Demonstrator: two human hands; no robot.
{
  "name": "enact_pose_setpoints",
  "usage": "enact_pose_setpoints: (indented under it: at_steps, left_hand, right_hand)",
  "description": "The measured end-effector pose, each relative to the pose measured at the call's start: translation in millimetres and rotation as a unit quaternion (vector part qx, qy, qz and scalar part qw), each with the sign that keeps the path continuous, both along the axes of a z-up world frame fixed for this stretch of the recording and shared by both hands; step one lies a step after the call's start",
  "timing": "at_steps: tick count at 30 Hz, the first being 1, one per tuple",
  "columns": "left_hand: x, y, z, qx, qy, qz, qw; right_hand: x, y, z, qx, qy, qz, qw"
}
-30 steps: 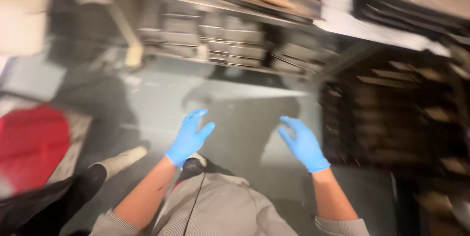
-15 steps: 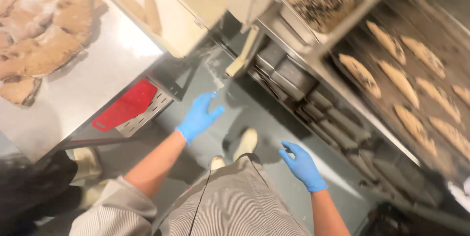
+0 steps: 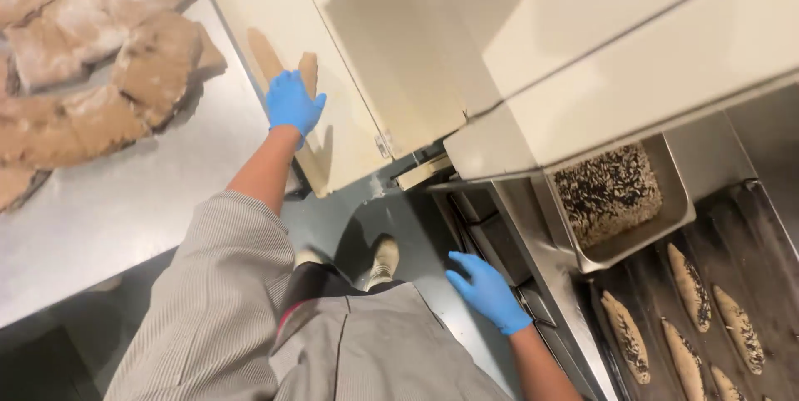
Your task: Shaping dough pieces, coating them in seeds, and placing them onto a baking rack for preparation.
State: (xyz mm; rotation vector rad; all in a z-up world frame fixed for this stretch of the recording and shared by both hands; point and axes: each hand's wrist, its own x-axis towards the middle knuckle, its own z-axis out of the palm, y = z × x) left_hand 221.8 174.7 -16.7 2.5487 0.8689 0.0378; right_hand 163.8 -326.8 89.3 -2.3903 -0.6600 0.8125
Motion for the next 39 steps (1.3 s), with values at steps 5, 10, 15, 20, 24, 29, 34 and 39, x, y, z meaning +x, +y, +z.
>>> enact_pose_setpoints:
  at_steps: [5, 10, 15, 20, 24, 29, 34, 39]
  left_hand:
    - [48.4, 56.3, -79.9, 0.165, -0.061, -0.011, 0.984]
    - [35.9, 38.0, -79.6, -0.072, -0.021, -0.029, 0.997]
    - [-51.6, 14.2, 41.6, -0.508, -0.373, 0.173, 0.757]
    - [-169.2, 53.0, 60.7, -0.625, -0.443, 0.282, 0.577]
    - [-259.6, 110.6, 1.1, -0.493, -0.345, 0.281, 0.748]
    - [-238.7, 115.7, 2.5, -0.133, -0.104, 0.198, 0.966]
    - [-277.8, 84.6, -4.3, 0.01, -0.082, 0.031, 0.996]
    - [-341.0, 25.9, -4.5, -0.001, -0.086, -0.054, 0.995]
  right_hand:
    - [43.7, 74.0, -2.9, 0.026, -0.053, 0.038, 0.998]
    - [54.2, 183.0, -6.4, 0.063, -0.04, 0.014, 0.997]
    - [60.2, 322.2, -14.2, 0.208, -0.207, 0.057, 0.954]
    - [43.0, 418.4, -35.6, 0.209, -0.045, 0.126, 0.969]
    - [20.1, 466.4, -46.4, 0.156, -0.058, 0.285, 0.944]
    - [-9.5, 518.5, -85.6, 0.146, -0.142, 0.292, 0.935]
    - [-43.7, 475.1, -124.6, 0.182, -0.275, 0.314, 0.89]
    - [-87.4, 398.9, -132.5, 0.136, -0.155, 0.417, 0.885]
